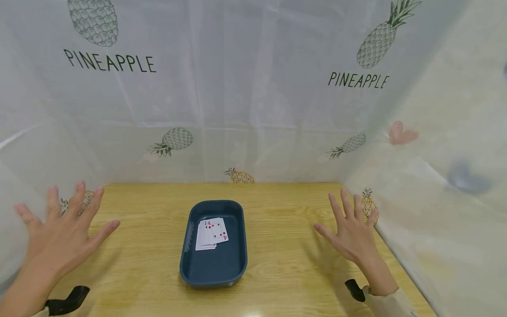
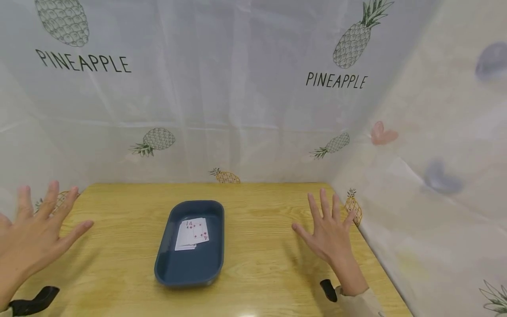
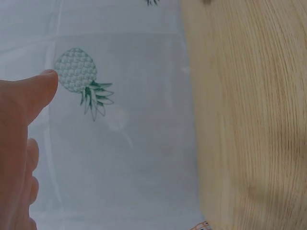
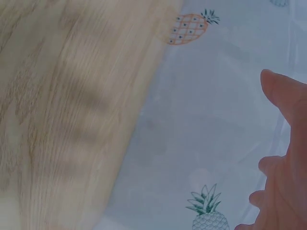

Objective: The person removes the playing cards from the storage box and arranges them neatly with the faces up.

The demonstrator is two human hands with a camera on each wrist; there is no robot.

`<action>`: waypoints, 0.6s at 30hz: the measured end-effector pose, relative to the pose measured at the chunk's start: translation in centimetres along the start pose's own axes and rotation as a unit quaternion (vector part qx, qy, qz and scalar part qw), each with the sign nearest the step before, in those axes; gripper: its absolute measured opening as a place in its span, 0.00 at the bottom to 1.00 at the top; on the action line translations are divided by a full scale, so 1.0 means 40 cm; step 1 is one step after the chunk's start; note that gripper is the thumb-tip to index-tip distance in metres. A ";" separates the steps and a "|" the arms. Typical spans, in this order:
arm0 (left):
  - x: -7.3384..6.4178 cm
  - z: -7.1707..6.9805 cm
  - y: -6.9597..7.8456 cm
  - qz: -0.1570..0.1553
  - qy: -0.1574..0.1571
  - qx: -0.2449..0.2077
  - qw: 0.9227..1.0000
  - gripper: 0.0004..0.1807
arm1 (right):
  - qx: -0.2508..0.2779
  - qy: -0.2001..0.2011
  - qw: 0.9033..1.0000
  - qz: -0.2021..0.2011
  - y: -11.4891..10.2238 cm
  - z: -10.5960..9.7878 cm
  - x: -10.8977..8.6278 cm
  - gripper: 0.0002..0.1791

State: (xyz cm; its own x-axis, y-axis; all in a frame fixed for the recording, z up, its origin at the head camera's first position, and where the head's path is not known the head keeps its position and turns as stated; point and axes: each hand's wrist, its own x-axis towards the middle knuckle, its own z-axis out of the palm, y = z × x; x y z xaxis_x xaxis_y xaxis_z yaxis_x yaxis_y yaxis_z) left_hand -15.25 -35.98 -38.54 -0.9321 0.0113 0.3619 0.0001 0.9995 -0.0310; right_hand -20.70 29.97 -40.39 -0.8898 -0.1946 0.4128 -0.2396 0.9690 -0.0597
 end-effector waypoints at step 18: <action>-0.003 0.039 0.070 0.057 0.023 -0.148 0.987 0.53 | 0.095 -0.027 0.994 -0.050 -0.104 0.004 0.065 0.55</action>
State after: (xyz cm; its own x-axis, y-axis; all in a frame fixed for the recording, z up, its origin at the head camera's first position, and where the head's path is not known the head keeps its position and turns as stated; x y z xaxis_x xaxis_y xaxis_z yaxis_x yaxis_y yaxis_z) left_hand -15.71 -33.24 -40.12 -0.9027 0.1190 0.4134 0.2162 0.9563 0.1968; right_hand -22.09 25.39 -39.22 -0.8763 -0.3015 0.3757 -0.3926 0.8990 -0.1942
